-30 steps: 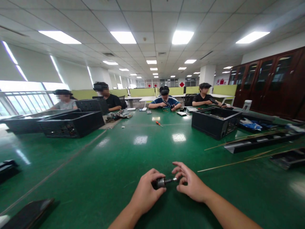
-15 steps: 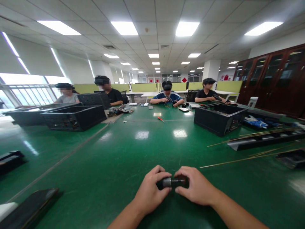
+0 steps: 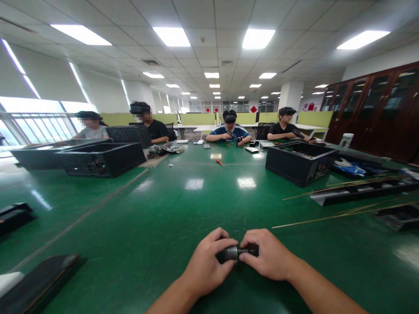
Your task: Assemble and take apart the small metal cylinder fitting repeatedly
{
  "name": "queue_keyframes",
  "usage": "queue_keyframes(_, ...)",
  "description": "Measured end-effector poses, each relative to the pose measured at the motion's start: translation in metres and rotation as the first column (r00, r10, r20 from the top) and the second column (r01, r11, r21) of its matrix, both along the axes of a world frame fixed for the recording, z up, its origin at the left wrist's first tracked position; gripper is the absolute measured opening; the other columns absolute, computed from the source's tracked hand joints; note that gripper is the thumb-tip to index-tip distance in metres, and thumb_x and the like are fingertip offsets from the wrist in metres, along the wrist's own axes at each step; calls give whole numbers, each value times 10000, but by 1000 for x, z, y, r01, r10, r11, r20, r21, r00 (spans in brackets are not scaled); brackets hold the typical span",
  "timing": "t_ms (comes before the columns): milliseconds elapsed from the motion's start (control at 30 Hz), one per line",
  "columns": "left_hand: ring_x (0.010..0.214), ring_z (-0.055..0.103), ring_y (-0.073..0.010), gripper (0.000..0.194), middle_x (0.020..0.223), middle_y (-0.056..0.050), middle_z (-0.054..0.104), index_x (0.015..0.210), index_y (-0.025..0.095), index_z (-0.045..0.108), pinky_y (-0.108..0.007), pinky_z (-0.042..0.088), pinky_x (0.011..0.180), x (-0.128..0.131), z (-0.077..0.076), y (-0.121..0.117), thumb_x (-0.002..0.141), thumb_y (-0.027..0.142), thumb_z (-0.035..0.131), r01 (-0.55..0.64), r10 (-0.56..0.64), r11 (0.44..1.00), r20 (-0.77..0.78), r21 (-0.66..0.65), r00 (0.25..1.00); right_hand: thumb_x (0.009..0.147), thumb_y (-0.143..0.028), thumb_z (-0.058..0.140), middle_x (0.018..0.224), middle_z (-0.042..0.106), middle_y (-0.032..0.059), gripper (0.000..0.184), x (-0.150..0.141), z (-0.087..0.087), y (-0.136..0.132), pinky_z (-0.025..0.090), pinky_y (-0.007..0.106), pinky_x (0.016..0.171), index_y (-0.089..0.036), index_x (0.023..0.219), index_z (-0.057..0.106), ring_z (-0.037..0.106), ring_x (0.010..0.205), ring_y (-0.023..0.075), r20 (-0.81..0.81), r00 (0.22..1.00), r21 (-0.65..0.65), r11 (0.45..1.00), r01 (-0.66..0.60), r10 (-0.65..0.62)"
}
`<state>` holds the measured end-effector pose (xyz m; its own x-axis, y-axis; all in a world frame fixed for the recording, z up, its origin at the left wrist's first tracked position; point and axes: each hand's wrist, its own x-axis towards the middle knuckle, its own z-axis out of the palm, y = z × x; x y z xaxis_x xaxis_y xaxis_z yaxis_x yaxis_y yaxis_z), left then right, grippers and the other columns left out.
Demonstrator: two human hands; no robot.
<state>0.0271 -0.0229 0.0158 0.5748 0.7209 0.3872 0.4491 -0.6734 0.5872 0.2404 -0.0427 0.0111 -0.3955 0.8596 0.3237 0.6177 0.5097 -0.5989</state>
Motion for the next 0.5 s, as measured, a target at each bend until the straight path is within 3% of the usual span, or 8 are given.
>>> queue_keyframes(267, 914, 614, -170, 340, 978, -36, 615, 1033, 261, 713, -304, 510, 830, 0, 2, 0, 731, 105, 686, -34, 34, 999, 30, 30, 999, 868, -280, 607, 731, 662, 9, 154, 9, 6, 3, 373, 238, 647, -179, 818, 712, 588, 676, 132, 48, 997, -17, 998, -53, 53)
queue_keyframes(500, 909, 617, -167, 343, 976, -33, 614, 1022, 264, 716, -297, 516, 820, -3, 2, 1, 720, 101, 699, -51, 49, 998, 44, 39, 998, 765, -224, 685, 716, 652, -9, 51, 15, 7, 2, 385, 227, 656, -178, 769, 664, 591, 667, 126, 17, 1000, -24, 1000, -8, 8)
